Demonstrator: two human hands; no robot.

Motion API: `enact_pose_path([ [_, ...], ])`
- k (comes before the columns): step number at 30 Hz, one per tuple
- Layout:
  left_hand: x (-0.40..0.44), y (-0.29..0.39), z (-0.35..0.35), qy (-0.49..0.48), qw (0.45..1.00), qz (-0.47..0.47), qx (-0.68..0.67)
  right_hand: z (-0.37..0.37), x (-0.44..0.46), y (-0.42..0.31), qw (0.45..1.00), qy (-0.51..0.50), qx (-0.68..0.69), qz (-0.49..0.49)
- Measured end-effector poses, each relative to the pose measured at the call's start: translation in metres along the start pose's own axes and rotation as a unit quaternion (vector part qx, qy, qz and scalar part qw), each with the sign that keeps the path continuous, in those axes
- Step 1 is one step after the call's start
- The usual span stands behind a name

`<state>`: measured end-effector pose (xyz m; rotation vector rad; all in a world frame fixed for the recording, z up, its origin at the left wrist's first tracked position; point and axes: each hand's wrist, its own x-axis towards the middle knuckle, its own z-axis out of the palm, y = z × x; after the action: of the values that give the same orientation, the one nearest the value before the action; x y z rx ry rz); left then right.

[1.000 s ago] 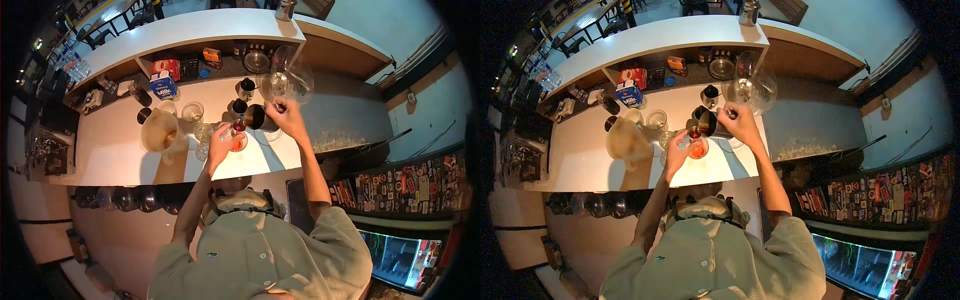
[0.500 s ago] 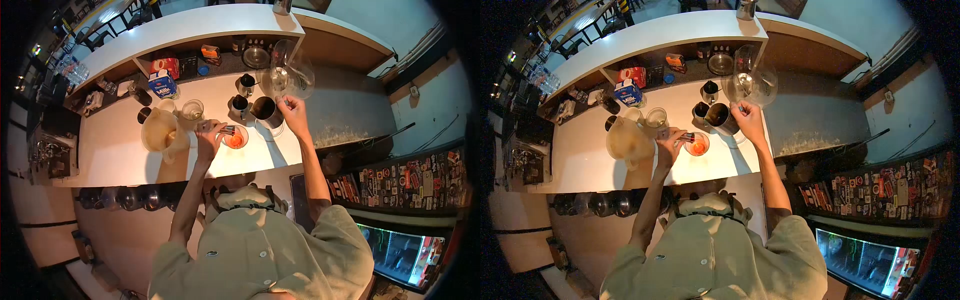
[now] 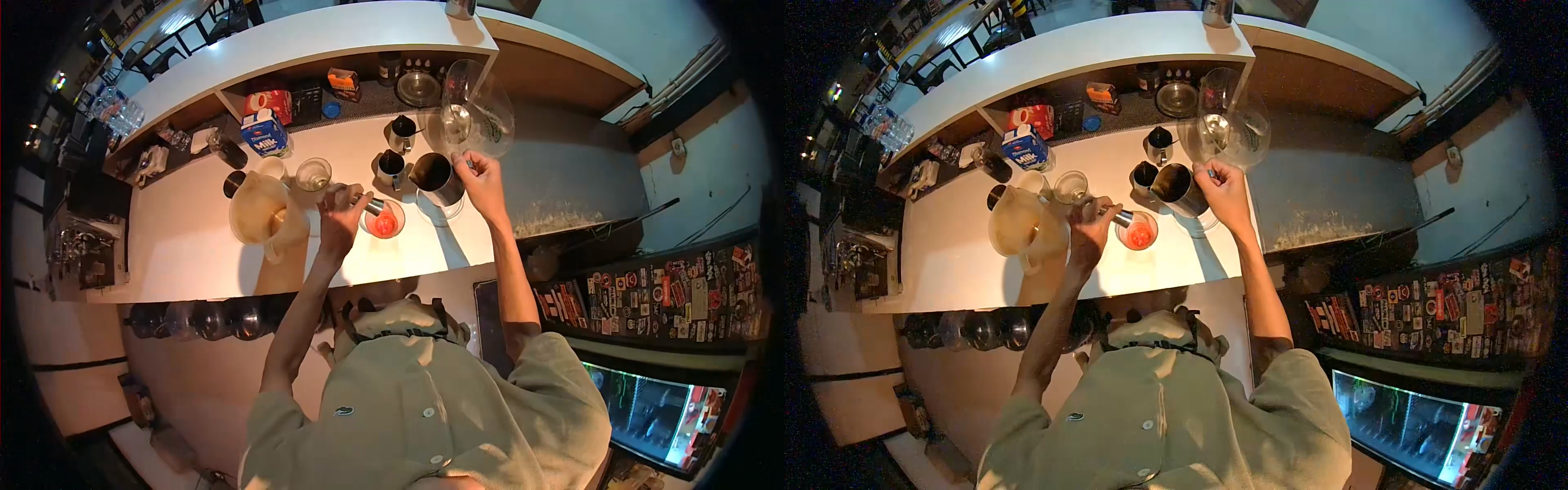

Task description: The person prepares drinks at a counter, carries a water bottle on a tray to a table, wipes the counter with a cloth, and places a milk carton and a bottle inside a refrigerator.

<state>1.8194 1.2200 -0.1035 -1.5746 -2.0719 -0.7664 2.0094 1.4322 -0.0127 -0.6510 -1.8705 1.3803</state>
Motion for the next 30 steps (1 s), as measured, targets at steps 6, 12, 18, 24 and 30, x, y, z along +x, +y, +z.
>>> enact_pose_path([
  [6,-0.015,-0.009,0.019,-0.025,0.981,-0.101,-0.163,0.002,0.001,0.013,0.999,0.000,0.033,0.012],
  [12,-0.041,0.004,0.016,0.065,0.889,-0.278,-0.359,0.017,0.015,0.032,0.989,0.024,0.128,0.070],
  [18,-0.058,0.014,-0.020,0.052,0.856,-0.322,-0.401,0.076,0.058,0.037,0.988,-0.021,0.136,0.071],
  [24,-0.071,0.020,-0.061,0.022,0.850,-0.375,-0.368,0.174,0.133,0.126,0.982,-0.017,0.093,0.164],
  [30,-0.086,0.011,-0.067,0.025,0.835,-0.383,-0.395,0.242,0.168,0.200,0.973,0.027,-0.005,0.229],
])
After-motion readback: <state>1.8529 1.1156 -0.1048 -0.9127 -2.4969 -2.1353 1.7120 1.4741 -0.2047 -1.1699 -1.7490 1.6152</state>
